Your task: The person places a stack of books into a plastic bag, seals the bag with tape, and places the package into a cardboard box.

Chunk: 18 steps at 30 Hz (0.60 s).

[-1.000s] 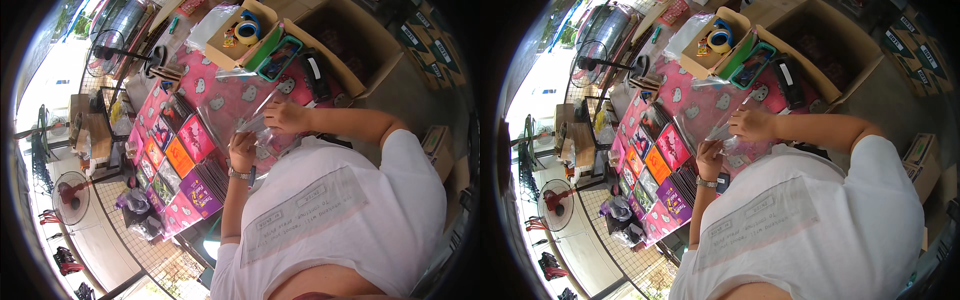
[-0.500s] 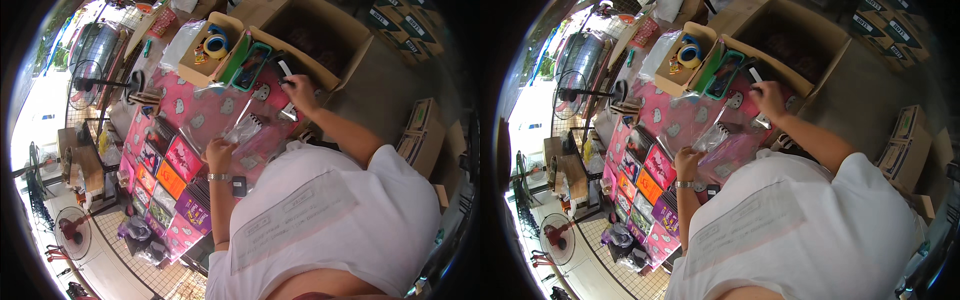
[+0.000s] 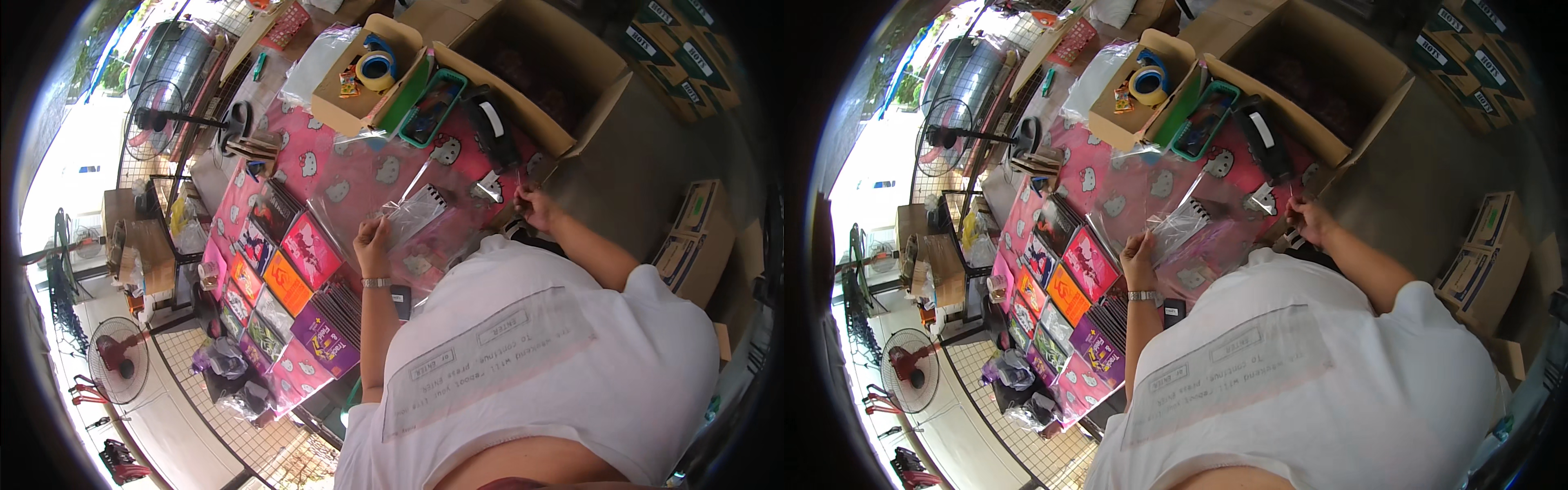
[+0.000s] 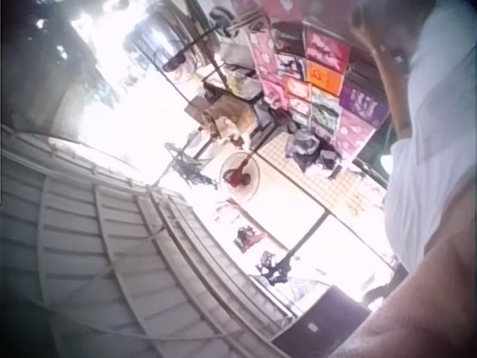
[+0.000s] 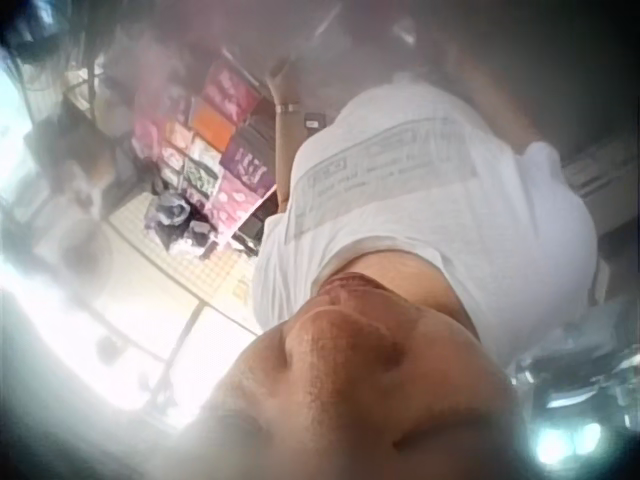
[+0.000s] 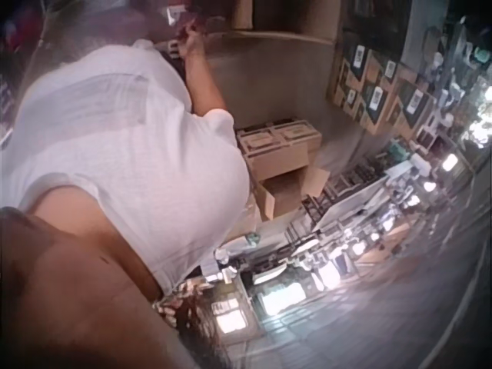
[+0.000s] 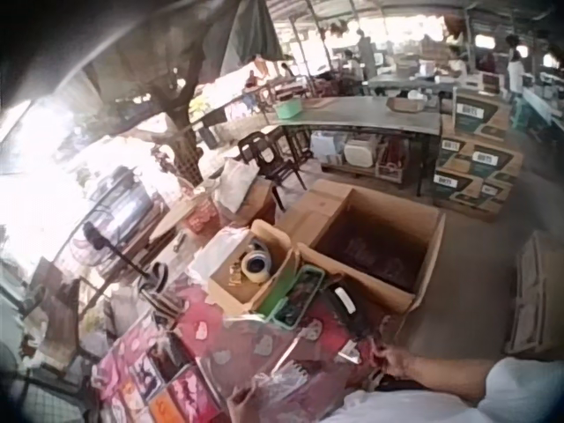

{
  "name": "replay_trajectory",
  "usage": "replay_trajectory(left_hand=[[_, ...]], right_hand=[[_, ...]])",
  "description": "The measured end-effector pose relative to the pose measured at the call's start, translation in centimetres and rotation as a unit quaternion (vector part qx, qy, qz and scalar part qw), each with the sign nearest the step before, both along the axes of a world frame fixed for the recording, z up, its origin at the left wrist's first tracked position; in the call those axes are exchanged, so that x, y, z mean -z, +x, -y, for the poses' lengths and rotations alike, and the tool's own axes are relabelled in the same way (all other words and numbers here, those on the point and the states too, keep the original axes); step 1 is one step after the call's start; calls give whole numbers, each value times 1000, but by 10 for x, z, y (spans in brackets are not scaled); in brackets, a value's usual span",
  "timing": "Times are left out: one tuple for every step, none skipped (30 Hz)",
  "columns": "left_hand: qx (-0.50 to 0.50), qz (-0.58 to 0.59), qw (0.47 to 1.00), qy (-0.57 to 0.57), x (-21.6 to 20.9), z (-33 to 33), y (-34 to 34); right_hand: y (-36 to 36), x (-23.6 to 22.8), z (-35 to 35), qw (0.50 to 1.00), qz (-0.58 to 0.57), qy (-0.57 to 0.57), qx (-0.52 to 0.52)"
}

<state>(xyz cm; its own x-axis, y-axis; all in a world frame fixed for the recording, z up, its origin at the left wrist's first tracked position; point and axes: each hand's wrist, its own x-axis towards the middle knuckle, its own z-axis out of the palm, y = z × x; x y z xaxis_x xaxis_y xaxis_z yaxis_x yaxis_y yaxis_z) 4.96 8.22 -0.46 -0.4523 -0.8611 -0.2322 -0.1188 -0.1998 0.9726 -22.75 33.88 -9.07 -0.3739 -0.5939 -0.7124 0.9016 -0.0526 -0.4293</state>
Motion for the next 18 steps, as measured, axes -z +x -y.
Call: replay_trajectory(left_hand=[[0,-4,1000,2,-4,-4,-11],[-1,-21,1000,2,-13,-10,-26],[-10,-36,999,-5,-20,-12,-33],[-24,-32,999,-10,-19,-9,-24],[-29,-15,999,33,-14,-7,-11],[-28,-1,997,79,-11,-7,-5],[-28,-1,997,76,-12,-6,-8],[-24,1,997,72,-13,-7,-13],[-24,4,997,68,-13,-7,-14],[-29,5,997,67,-13,-8,-15],[-54,-24,996,65,-15,-8,-15],[-78,-52,994,63,-16,-10,-13],[-69,-54,994,64,-19,-12,-23],[-68,-51,994,67,-22,-12,-28],[-68,-49,994,70,-24,-12,-32],[-75,-48,994,68,-19,-11,-23],[-38,64,995,-61,-11,-11,-4],[8,176,966,-188,-8,-9,9]], right_hand=[[-7,12,9,1000,-4,2,0],[-20,31,24,989,34,-65,-129],[-30,38,46,952,73,-136,-264],[-24,16,83,931,6,-176,-319],[-12,-33,127,901,-60,-215,-372],[-9,-89,162,875,-136,-201,-420],[-7,-119,190,820,-250,-250,-450],[-2,-139,220,695,-418,-266,-521],[8,-154,246,533,-564,-273,-568],[19,-166,262,531,-562,-277,-570],[29,-176,277,346,-650,-227,-637],[36,-180,284,144,-708,-166,-671],[26,-149,295,167,-652,-154,-723],[25,-117,299,169,-653,-151,-723],[23,-86,298,214,-603,-96,-762],[24,-68,295,253,-546,-47,-797],[31,-62,291,245,-547,-59,-798],[34,-59,285,315,-469,-87,-821]])
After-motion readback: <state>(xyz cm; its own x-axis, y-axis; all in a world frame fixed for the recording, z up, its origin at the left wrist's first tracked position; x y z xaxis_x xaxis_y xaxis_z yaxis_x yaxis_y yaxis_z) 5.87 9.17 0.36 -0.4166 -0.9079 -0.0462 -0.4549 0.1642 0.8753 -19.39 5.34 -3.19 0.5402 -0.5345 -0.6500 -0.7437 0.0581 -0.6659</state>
